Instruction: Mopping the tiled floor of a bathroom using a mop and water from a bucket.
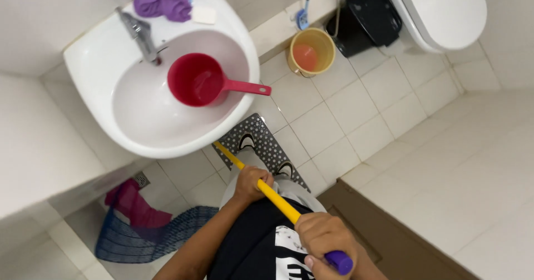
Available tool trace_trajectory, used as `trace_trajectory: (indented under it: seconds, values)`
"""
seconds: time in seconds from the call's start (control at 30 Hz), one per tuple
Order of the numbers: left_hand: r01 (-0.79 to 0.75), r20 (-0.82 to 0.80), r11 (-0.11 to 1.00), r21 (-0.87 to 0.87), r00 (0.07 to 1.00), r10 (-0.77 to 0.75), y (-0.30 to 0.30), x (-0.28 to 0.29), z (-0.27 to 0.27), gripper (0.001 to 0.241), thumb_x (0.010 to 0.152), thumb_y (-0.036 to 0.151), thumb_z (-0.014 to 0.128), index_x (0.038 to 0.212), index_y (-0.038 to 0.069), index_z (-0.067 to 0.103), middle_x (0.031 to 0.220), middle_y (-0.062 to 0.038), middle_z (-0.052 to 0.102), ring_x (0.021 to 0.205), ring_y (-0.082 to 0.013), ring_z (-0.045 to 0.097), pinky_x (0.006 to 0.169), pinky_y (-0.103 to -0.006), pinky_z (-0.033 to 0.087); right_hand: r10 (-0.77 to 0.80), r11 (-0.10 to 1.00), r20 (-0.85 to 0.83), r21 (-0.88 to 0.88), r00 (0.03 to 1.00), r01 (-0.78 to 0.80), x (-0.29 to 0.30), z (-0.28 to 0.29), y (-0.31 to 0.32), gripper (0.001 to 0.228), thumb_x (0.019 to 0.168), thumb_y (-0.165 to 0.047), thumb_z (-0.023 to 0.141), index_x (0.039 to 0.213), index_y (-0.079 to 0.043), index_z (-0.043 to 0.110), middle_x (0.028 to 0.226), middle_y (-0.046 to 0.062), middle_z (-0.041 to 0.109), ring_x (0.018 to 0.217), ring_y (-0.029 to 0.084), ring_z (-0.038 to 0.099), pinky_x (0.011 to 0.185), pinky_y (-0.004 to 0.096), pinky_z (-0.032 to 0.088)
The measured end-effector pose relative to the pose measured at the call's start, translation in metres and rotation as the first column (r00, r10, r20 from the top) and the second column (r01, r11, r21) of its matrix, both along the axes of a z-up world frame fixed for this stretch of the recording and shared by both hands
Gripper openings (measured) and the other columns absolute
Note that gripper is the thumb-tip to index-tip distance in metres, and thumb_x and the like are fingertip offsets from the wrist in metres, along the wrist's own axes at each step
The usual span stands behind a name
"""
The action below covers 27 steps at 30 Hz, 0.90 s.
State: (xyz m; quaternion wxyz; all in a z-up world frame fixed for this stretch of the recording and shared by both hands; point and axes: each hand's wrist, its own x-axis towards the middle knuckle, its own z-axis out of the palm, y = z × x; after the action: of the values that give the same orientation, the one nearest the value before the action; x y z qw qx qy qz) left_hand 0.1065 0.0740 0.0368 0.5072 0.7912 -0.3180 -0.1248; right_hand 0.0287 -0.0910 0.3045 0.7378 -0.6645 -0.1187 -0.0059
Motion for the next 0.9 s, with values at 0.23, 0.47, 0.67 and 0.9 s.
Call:
trace_trajectory:
  seconds: [0.23,0.47,0.67,0.9]
  values:
    - [0.273,0.03,0.962,-0.017,0.962,-0.273,-0.045,0.008,0.022,0.038,0.077,0.01,0.074,0.05,0.011,0.048,0.048,-0.007,0.052,0.046,-0.0281,0.054,0.057,-0.0411,0.044,-0.129,0.992,0.132,0.008,0.983,0.129,-0.054,-0.007,-0.012,0.038,0.079,-0.005,0.067,0.058,-0.01,0.036,0.056,0.005,0.04,0.05,0.023,0.043,0.055,0.039,0.034]
    - [0.507,-0.003,0.856,-0.102,0.86,-0.51,-0.106,-0.019,0.011,0.038,0.077,0.013,0.075,0.054,0.009,0.045,0.051,-0.008,0.052,0.049,-0.0308,0.053,0.053,-0.0415,0.043,-0.267,0.96,0.123,-0.053,0.956,0.275,-0.106,0.006,-0.038,0.037,0.08,-0.001,0.07,0.06,-0.009,0.04,0.058,0.005,0.044,0.055,0.026,0.046,0.061,0.041,0.039]
    - [0.686,-0.011,0.724,-0.072,0.725,-0.689,-0.169,-0.071,0.012,0.041,0.084,0.016,0.075,0.053,0.009,0.048,0.05,-0.009,0.053,0.047,-0.0303,0.057,0.051,-0.0399,0.047,-0.602,0.797,0.0,-0.053,0.798,0.601,-0.177,0.018,-0.05,0.03,0.064,0.0,0.061,0.054,-0.009,0.034,0.052,0.007,0.041,0.049,0.026,0.041,0.06,0.042,0.041]
    - [0.834,0.059,0.547,-0.07,0.551,-0.832,-0.213,-0.129,0.031,0.042,0.084,0.016,0.074,0.051,0.01,0.05,0.05,-0.011,0.056,0.047,-0.0327,0.059,0.052,-0.0427,0.05,-0.796,0.6,-0.009,-0.149,0.605,0.786,-0.212,0.059,-0.038,0.032,0.066,-0.003,0.066,0.057,-0.008,0.036,0.055,0.008,0.041,0.052,0.025,0.045,0.065,0.042,0.046]
